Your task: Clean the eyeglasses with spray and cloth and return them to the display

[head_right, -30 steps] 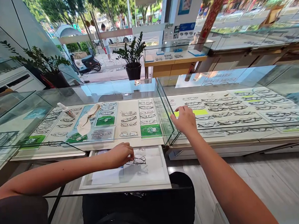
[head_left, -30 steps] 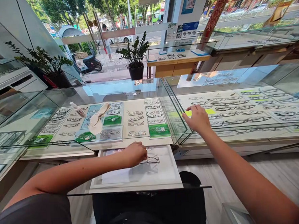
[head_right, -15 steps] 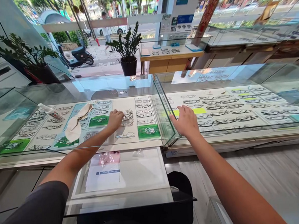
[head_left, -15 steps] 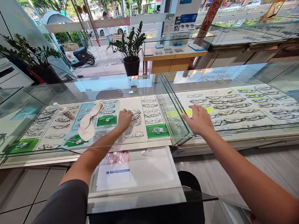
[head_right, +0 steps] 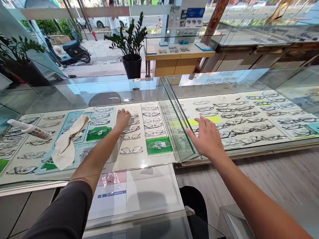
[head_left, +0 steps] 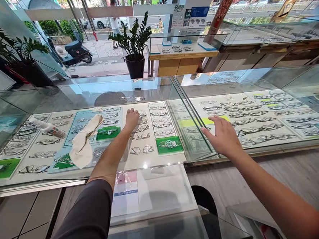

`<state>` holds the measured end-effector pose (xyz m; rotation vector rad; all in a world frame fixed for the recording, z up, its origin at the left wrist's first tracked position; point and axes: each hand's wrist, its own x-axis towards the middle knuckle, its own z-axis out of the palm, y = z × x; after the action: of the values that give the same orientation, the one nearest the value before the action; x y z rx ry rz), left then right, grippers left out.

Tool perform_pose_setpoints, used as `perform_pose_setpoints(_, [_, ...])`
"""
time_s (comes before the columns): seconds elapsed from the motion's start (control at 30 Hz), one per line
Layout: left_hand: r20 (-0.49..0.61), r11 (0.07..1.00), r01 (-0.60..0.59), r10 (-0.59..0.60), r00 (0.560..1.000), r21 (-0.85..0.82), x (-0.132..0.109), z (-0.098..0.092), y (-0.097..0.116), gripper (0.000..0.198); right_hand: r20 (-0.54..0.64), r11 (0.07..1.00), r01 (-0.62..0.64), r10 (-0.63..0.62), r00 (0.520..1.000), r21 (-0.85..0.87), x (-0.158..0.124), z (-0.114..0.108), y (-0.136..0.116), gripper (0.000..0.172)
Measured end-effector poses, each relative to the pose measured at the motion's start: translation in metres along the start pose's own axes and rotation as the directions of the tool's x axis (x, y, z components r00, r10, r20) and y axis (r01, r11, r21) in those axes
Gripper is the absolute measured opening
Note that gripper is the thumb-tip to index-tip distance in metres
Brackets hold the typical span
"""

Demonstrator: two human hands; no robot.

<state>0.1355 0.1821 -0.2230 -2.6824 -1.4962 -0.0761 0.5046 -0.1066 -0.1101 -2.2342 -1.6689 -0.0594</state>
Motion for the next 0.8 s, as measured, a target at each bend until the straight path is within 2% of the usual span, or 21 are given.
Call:
perform_pose_setpoints(0.17, [0.041,0.999,-0.039,0.039,0.998,-0.003,0.002,0.006,-0.006,0.019,-0.004,1.0,0.013,-0.013,1.0,0.014,-0.002,-0.002,0.002,0.074])
perform_pose_setpoints(0.37, [0.037,1.0,-0.025,0.025,0.999,-0.01,0.007,-0.003,-0.009,0.033,0.019,1.0,0.003,-0.003,1.0,-0.01,-0.003,-0.005,0.003,0.073])
perform_pose_setpoints(0.6, [0.089,0.999,0.029,-0.028,0.996,-0.018,0.017,-0.003,-0.007,0.03,0.017,1.0,0.016,-0.016,1.0,-0.015,-0.002,-0.006,0.003,0.072])
perform_pose_setpoints(0.7, [0.103,0.999,0.035,-0.031,0.994,-0.035,0.015,-0.003,-0.007,0.032,0.016,1.0,0.014,-0.013,1.0,-0.022,-0.002,-0.005,0.004,0.073])
perform_pose_setpoints(0.8, [0.072,0.997,0.049,-0.044,0.996,-0.056,0.006,-0.009,-0.003,0.038,0.012,1.0,0.009,-0.009,1.0,-0.028,-0.002,-0.003,0.005,0.073])
